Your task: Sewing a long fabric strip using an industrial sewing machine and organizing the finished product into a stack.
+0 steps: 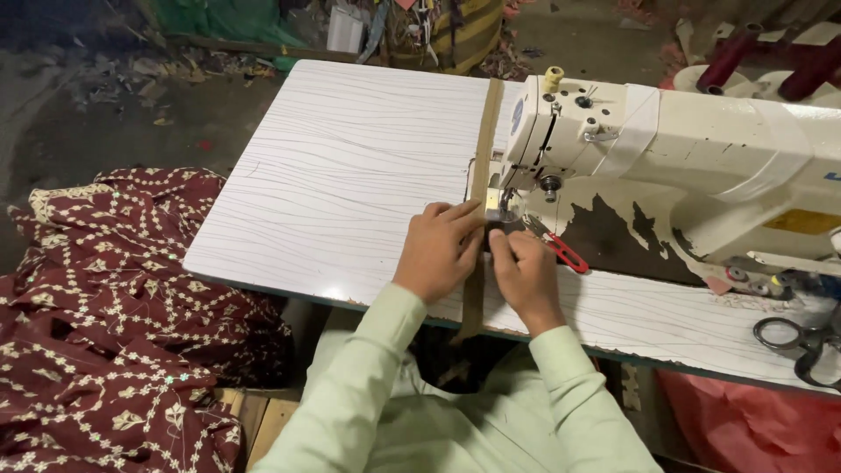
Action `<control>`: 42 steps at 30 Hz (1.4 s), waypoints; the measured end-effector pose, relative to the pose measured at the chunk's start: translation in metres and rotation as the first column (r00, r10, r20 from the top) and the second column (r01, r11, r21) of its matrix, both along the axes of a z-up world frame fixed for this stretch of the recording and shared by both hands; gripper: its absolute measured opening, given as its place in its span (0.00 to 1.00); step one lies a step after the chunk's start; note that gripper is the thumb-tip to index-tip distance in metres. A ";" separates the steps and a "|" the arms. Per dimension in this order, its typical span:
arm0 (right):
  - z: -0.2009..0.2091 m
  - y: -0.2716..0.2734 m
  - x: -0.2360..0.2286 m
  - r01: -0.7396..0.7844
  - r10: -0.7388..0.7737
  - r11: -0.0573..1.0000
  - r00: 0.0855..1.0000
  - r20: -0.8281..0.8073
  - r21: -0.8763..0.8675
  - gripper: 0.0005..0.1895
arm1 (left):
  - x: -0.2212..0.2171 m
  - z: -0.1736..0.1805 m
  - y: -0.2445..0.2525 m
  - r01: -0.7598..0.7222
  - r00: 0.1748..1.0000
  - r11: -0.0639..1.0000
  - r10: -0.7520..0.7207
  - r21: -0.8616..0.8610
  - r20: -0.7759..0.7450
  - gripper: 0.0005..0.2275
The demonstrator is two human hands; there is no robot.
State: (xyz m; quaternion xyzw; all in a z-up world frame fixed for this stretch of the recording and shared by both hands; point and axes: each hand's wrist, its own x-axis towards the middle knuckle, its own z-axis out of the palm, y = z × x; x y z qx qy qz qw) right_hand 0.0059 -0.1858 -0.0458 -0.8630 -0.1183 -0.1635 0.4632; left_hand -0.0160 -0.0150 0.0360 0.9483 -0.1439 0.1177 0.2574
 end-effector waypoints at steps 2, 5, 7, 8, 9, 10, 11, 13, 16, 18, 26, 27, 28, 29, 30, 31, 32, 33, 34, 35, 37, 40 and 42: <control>0.017 0.002 -0.010 0.044 -0.041 0.995 0.998 -0.037 0.093 0.28 | 0.005 -0.020 -0.001 0.025 0.998 0.990 -0.016 0.138 -0.064 0.11; 0.033 0.004 -0.011 0.085 -0.074 0.982 0.995 -0.072 0.167 0.22 | -0.022 -0.029 0.002 0.093 0.992 0.960 -0.065 0.265 -0.112 0.10; 0.044 0.008 -0.013 0.080 -0.071 0.985 0.995 -0.067 0.153 0.17 | -0.058 -0.012 0.001 0.129 0.990 0.956 -0.107 0.263 -0.095 0.09; 0.052 0.012 -0.015 0.030 -0.028 0.999 0.998 -0.064 0.028 0.17 | -0.078 0.005 0.000 0.294 0.947 0.937 -0.259 0.187 -0.192 0.11; 0.059 0.016 -0.018 -0.020 0.014 0.995 0.998 -0.067 -0.098 0.26 | -0.099 0.022 -0.001 0.446 0.871 0.890 -0.408 0.096 -0.274 0.17; 0.048 0.015 -0.011 -0.018 0.012 0.995 0.998 -0.065 -0.096 0.26 | -0.101 0.033 0.001 0.447 0.871 0.889 -0.408 0.098 -0.273 0.17; 0.035 0.014 -0.004 0.001 0.003 0.980 1.000 0.019 -0.201 0.20 | -0.103 0.044 0.003 0.418 0.791 0.820 -0.540 -0.391 -0.287 0.16; 0.008 0.011 -0.002 0.018 0.010 0.953 0.996 0.089 -0.302 0.19 | -0.079 0.039 0.003 0.253 0.718 0.562 -0.655 -0.788 -0.237 0.16; 0.002 0.003 -0.005 -0.004 -0.006 0.996 0.994 -0.113 -0.089 0.23 | -0.006 0.005 -0.001 0.199 0.974 0.875 -0.226 -0.441 -0.008 0.17; 0.033 0.008 -0.020 0.131 -0.117 0.980 0.988 -0.099 0.150 0.27 | 0.020 -0.005 0.003 0.077 0.986 0.994 -0.087 -0.079 -0.145 0.29; 0.047 0.013 -0.013 0.184 -0.175 0.980 0.978 -0.114 0.073 0.14 | -0.098 -0.006 -0.004 0.205 0.978 0.976 -0.201 0.071 -0.062 0.12; 0.049 0.016 -0.012 0.112 -0.126 0.985 0.986 -0.110 -0.129 0.20 | -0.117 -0.009 -0.006 0.197 0.979 0.980 -0.195 -0.032 0.060 0.16; 0.043 0.015 -0.008 0.114 -0.128 0.985 0.986 -0.108 -0.130 0.20 | -0.114 -0.008 -0.009 0.198 0.979 0.980 -0.196 -0.033 0.062 0.16; 0.036 0.016 -0.004 0.123 -0.128 0.967 0.992 -0.007 -0.223 0.19 | -0.112 -0.007 -0.011 0.100 0.969 0.993 -0.081 -0.069 0.233 0.14; 0.026 0.019 -0.007 0.130 -0.111 0.941 0.991 0.078 -0.312 0.23 | -0.116 -0.008 -0.012 0.003 0.925 0.993 0.043 -0.119 0.378 0.17; 0.018 0.016 -0.007 0.122 -0.107 0.942 0.992 0.064 -0.312 0.23 | -0.098 -0.009 -0.011 -0.003 0.930 0.993 0.046 -0.118 0.366 0.17; 0.014 0.012 -0.004 0.098 -0.082 0.949 0.994 0.065 -0.299 0.26 | -0.075 -0.010 -0.011 -0.035 0.938 0.988 0.085 -0.152 0.337 0.06; 0.011 0.007 -0.001 0.073 -0.057 0.956 0.996 0.065 -0.285 0.31 | -0.053 -0.009 -0.011 -0.069 0.944 0.980 0.124 -0.185 0.306 0.08; 0.012 0.007 -0.003 0.072 -0.054 0.955 0.996 0.071 -0.286 0.31 | -0.036 -0.012 -0.012 -0.071 0.942 0.980 0.128 -0.187 0.311 0.08; 0.013 0.006 -0.005 0.116 -0.112 0.979 0.993 0.030 -0.168 0.31 | -0.018 -0.013 -0.012 -0.044 0.981 0.988 0.071 -0.148 0.183 0.16; 0.024 0.009 -0.011 0.157 -0.157 0.987 0.987 -0.012 -0.043 0.33 | -0.002 -0.016 -0.011 -0.018 0.998 0.994 0.024 -0.108 0.055 0.27; 0.036 0.009 -0.015 0.190 -0.182 0.979 0.977 -0.110 0.076 0.30 | -0.020 -0.018 -0.013 0.084 0.987 0.957 -0.041 0.277 -0.155 0.25; 0.027 0.007 -0.011 0.162 -0.165 0.984 0.986 -0.039 -0.072 0.17 | -0.054 -0.009 -0.013 0.064 0.996 0.981 -0.052 0.185 -0.068 0.21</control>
